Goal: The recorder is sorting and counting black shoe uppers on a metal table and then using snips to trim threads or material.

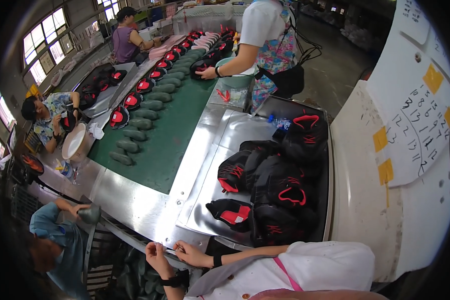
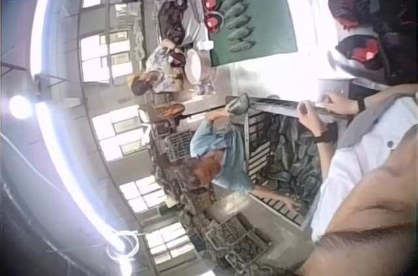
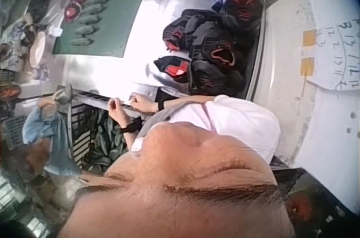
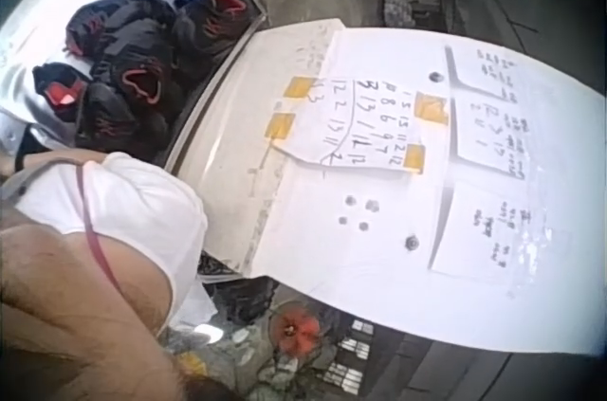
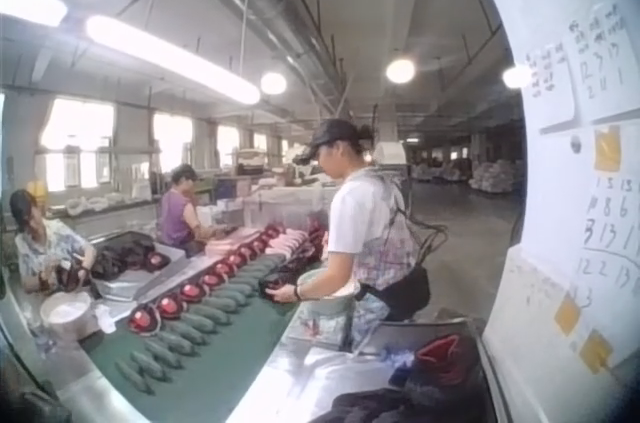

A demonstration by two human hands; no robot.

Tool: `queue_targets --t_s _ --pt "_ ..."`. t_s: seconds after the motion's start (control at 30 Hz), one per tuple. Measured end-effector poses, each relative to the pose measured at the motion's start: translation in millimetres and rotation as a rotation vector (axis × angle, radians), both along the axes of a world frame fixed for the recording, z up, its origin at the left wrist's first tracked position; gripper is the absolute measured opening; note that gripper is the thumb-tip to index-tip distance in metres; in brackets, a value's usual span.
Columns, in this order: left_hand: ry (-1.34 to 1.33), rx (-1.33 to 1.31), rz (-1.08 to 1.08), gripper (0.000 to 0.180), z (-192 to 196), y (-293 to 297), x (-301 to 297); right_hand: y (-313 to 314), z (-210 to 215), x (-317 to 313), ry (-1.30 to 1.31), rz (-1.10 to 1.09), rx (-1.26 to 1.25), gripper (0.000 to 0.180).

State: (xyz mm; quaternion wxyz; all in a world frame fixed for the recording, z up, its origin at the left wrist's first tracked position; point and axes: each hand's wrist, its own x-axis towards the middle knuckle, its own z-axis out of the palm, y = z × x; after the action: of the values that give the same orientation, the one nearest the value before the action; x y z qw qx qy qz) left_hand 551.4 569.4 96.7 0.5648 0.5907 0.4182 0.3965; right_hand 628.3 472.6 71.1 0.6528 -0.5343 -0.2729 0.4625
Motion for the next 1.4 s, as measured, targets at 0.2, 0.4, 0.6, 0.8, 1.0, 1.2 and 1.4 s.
queue_targets --t_s 0.2,0.4,0.6,0.8,1.0,1.2,1.4 --pt "-0.160 -0.071 -0.083 0.008 -9.1 -11.6 -7.1 -1.7 4.4 0.0 0.083 -0.016 -0.021 0.015" --pt "-0.070 -0.135 -0.109 0.019 -26.0 -16.1 -16.4 7.6 -3.8 -8.8 0.200 -0.021 0.028 0.014" --pt "0.188 0.154 -0.395 0.042 -17.8 -13.0 -17.0 8.4 -2.5 -2.2 0.096 -0.099 0.011 0.017" --pt "0.403 0.396 -0.276 0.034 8.7 -24.2 1.0 1.4 -0.7 1.1 0.082 -0.064 0.025 0.013" --pt "0.435 0.725 -0.369 0.015 5.0 -19.9 -5.7 5.2 -24.5 -7.6 0.193 -0.036 0.075 0.009" --pt "0.526 0.663 -0.425 0.022 12.6 -19.5 -10.2 6.8 -19.4 -8.6 -0.025 0.011 0.093 0.008" --pt "0.654 0.624 -0.409 0.014 0.8 -13.0 -12.4 7.8 -13.3 -3.2 -0.003 -0.070 0.060 0.018"
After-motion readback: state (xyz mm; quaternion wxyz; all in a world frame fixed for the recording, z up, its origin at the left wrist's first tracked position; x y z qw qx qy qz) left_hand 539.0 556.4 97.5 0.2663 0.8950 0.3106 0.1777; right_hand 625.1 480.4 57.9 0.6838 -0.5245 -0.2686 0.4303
